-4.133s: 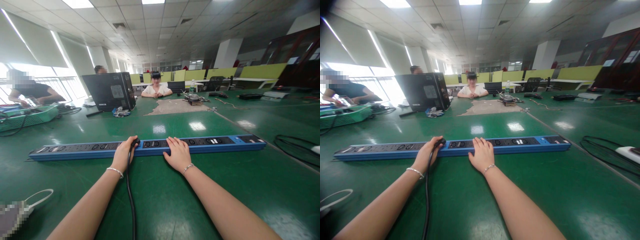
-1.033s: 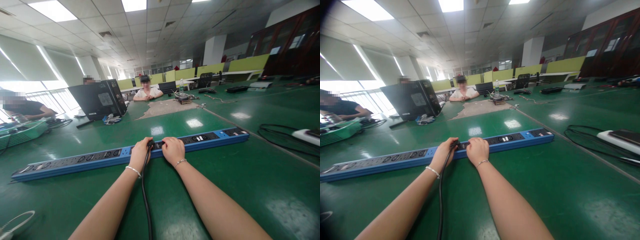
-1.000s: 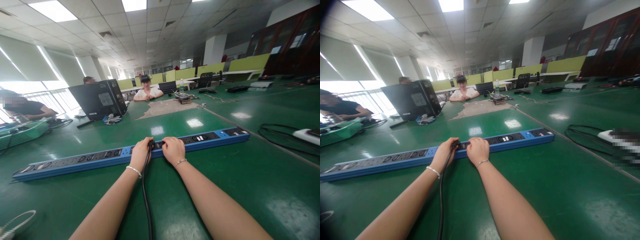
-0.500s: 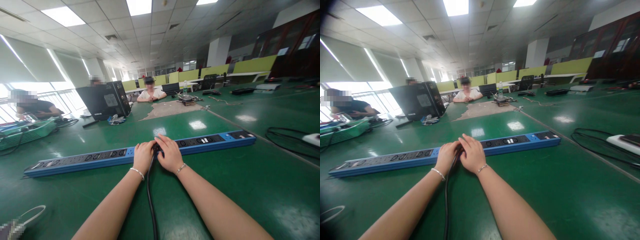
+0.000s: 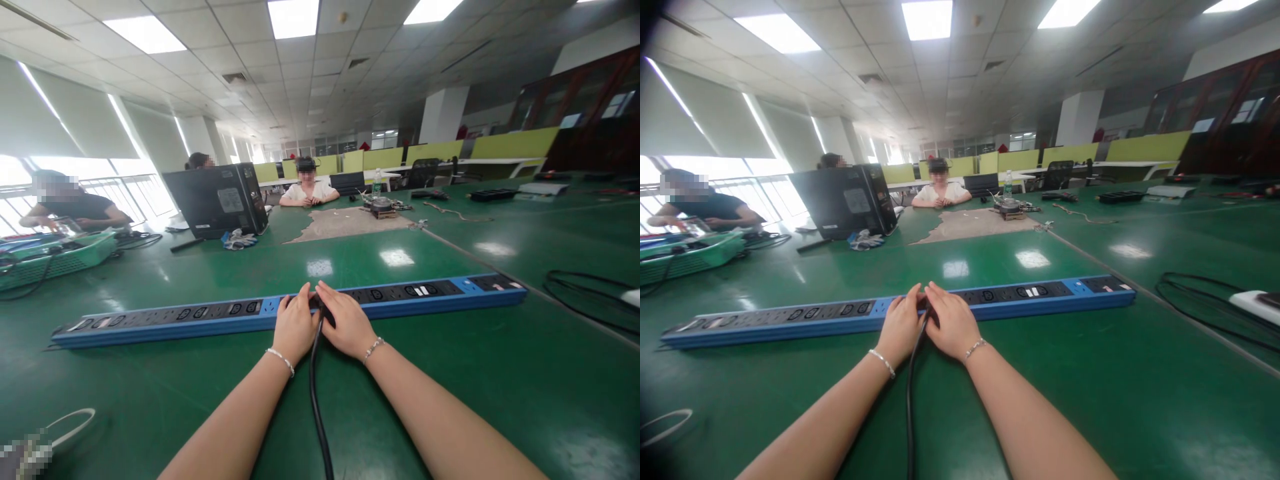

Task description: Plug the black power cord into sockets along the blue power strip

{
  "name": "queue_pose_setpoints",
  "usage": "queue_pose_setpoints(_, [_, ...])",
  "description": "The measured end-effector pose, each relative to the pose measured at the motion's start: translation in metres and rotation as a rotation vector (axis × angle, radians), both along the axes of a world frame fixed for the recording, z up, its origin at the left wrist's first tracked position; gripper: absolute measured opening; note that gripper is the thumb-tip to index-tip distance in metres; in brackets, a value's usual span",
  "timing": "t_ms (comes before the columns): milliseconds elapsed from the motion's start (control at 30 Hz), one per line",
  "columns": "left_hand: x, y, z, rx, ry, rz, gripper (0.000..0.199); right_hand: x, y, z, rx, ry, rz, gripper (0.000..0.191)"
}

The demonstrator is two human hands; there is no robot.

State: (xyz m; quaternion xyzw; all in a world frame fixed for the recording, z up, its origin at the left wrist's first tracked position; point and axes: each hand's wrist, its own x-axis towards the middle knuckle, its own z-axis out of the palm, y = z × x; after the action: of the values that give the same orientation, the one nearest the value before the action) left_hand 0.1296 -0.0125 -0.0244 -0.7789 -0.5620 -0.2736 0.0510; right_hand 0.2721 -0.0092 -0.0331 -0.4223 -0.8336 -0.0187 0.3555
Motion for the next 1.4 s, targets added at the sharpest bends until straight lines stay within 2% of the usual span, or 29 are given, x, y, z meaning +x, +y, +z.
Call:
queue_pose_setpoints(267, [-0.008, 0.007, -0.011, 0.125, 0.081, 0.032, 0.04, -0.007, -0.001, 0.002, 0.018, -0.012, -0.114, 0.041])
queue_pose_setpoints(467, [-0.005, 0.006, -0.011, 0.153, 0.059, 0.062, 0.034, -0.017, 0.001, 0.001, 0.141, -0.01, -0.211, 0.033])
queue_pose_setpoints(733, [-0.005, 0.007, -0.012, 0.163, 0.037, 0.07, 0.034, -0.025, 0.007, -0.001, 0.231, -0.066, -0.302, 0.033])
queue_pose_setpoints(900, [-0.005, 0.007, -0.013, 0.171, 0.026, 0.068, 0.036, -0.023, 0.005, 0.0, 0.197, -0.09, -0.292, 0.034])
queue_pose_setpoints(1133, [-0.005, 0.008, -0.013, 0.178, 0.016, 0.053, 0.036, -0.022, 0.011, -0.004, 0.109, 0.055, -0.298, 0.03])
queue_pose_setpoints(1400, [-0.003, 0.008, -0.013, 0.185, 0.01, 0.068, 0.034, -0.027, 0.013, -0.005, 0.043, 0.071, -0.414, 0.033])
